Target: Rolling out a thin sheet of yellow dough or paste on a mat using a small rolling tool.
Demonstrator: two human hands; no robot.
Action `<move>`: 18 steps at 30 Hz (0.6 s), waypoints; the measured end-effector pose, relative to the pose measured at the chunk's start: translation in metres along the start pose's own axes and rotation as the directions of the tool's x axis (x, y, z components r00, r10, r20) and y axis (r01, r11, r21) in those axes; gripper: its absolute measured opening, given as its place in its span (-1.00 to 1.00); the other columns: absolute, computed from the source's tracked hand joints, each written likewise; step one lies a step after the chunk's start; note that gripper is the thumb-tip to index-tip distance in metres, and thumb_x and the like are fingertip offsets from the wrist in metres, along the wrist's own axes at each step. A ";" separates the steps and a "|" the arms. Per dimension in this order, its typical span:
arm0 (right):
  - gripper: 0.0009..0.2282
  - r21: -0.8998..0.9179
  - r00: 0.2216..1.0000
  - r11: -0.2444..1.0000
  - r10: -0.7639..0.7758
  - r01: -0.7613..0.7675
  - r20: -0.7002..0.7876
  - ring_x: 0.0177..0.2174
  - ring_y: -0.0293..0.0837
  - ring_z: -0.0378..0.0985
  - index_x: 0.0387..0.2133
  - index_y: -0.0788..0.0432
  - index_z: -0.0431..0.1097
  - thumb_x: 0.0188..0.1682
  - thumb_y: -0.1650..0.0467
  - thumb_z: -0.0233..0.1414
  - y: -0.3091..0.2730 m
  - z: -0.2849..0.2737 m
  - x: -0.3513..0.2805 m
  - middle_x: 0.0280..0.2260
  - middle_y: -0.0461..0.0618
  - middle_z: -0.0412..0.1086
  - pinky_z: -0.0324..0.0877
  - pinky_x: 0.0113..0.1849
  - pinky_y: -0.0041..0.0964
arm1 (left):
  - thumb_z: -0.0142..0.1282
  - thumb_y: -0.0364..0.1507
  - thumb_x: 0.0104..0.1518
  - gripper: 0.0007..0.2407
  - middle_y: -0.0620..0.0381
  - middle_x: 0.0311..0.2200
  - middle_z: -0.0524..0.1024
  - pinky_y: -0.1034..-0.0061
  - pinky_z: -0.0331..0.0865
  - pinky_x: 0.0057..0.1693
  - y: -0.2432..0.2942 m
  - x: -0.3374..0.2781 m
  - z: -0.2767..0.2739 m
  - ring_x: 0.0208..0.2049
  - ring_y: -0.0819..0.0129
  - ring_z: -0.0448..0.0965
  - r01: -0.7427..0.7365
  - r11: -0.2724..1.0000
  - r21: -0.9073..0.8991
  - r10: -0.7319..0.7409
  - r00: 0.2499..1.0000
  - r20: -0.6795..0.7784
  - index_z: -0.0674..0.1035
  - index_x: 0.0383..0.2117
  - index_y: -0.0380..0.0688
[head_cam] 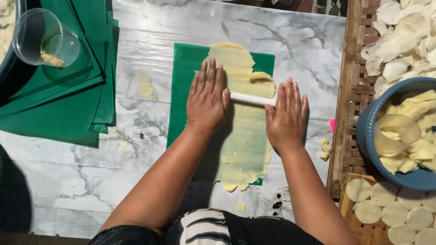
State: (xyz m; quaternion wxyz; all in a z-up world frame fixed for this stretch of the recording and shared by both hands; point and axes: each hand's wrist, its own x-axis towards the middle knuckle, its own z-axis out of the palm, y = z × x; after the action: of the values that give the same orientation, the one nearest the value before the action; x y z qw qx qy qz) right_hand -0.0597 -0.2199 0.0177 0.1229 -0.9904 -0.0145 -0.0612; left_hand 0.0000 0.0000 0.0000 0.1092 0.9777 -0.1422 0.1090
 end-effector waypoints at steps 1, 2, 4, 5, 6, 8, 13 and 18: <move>-0.46 0.000 1.000 1.000 0.004 -0.004 0.001 0.41 0.09 -0.17 0.42 0.26 -0.08 0.26 0.21 -0.31 0.002 0.001 0.010 0.45 0.17 -0.16 -0.30 0.34 0.11 | -0.30 -0.22 0.42 -0.50 0.00 0.49 -0.04 0.24 -0.06 0.51 0.000 0.007 0.005 0.51 0.12 -0.09 -0.002 1.000 -0.001 0.002 1.000 0.003 0.15 0.46 -0.13; -0.45 -0.006 1.000 1.000 0.007 -0.007 0.020 0.41 0.09 -0.19 0.41 0.29 -0.04 0.25 0.19 -0.32 0.005 0.002 0.019 0.44 0.19 -0.16 -0.37 0.33 0.15 | -0.25 -0.24 0.40 -0.50 0.02 0.48 -0.01 0.22 -0.03 0.50 -0.001 0.014 0.010 0.51 0.10 -0.07 0.010 1.000 0.013 -0.010 1.000 -0.014 0.18 0.45 -0.12; -0.43 -0.011 0.999 1.000 0.007 -0.007 0.033 0.41 0.09 -0.21 0.40 0.33 0.00 0.25 0.16 -0.33 0.009 0.003 0.046 0.44 0.21 -0.16 -0.45 0.31 0.19 | -0.20 -0.25 0.38 -0.50 0.03 0.47 0.01 0.21 0.00 0.49 -0.003 0.038 0.020 0.50 0.07 -0.05 0.024 0.999 0.029 -0.022 0.999 -0.038 0.22 0.44 -0.12; -0.41 -0.024 0.999 1.000 0.014 -0.013 0.032 0.41 0.10 -0.25 0.41 0.32 0.01 0.25 0.13 -0.39 0.011 0.004 0.059 0.44 0.23 -0.17 -0.51 0.28 0.29 | -0.24 -0.24 0.37 -0.48 0.03 0.48 -0.06 0.20 -0.11 0.50 -0.004 0.051 0.024 0.50 0.10 -0.13 0.065 0.998 0.017 -0.065 0.997 0.028 0.17 0.45 -0.11; -0.38 -0.038 0.999 0.999 0.021 -0.020 0.031 0.41 0.11 -0.29 0.41 0.31 0.01 0.26 0.10 -0.45 0.012 0.004 0.073 0.44 0.25 -0.18 -0.56 0.24 0.38 | -0.29 -0.22 0.37 -0.47 0.03 0.49 -0.13 0.18 -0.22 0.52 -0.005 0.064 0.028 0.51 0.13 -0.20 0.107 0.994 0.006 -0.107 0.990 0.094 0.13 0.46 -0.10; -0.40 -0.041 0.997 0.998 0.046 -0.043 0.067 0.42 0.05 -0.34 0.45 0.20 -0.09 0.25 0.09 -0.47 0.013 0.004 0.095 0.45 0.16 -0.27 -0.54 0.25 0.39 | -0.31 -0.24 0.36 -0.46 0.06 0.49 -0.24 0.14 -0.29 0.52 -0.005 0.088 0.018 0.51 0.13 -0.30 0.153 0.988 -0.014 -0.148 0.973 0.177 0.07 0.48 -0.10; -0.52 -0.021 0.991 1.000 0.008 -0.006 0.134 0.42 0.03 -0.38 0.46 -0.19 -0.12 0.26 0.15 -0.35 0.011 -0.006 0.097 0.47 -0.09 -0.28 -0.48 0.24 0.44 | -0.30 -0.24 0.37 -0.45 0.07 0.50 -0.31 0.09 -0.33 0.53 -0.005 0.084 0.019 0.52 0.17 -0.36 0.136 0.991 -0.014 -0.132 0.976 0.174 0.02 0.49 -0.07; -0.62 0.110 0.963 0.968 -0.203 0.224 -0.175 0.37 0.15 -0.02 0.14 -0.05 0.51 0.30 0.17 -0.23 0.005 -0.004 0.059 0.36 0.03 0.17 -0.37 0.20 0.52 | -0.31 -0.17 0.42 -0.48 0.08 0.50 -0.12 0.11 -0.30 0.52 -0.002 0.043 0.011 0.52 0.15 -0.18 0.044 0.998 0.044 -0.046 0.997 0.061 0.12 0.48 -0.09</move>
State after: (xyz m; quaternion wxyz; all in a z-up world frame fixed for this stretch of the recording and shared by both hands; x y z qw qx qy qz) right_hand -0.0012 -0.2246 0.0280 0.1799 -0.9648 -0.1154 -0.1533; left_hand 0.0425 -0.0119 -0.0006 0.0865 0.9857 -0.1213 0.0790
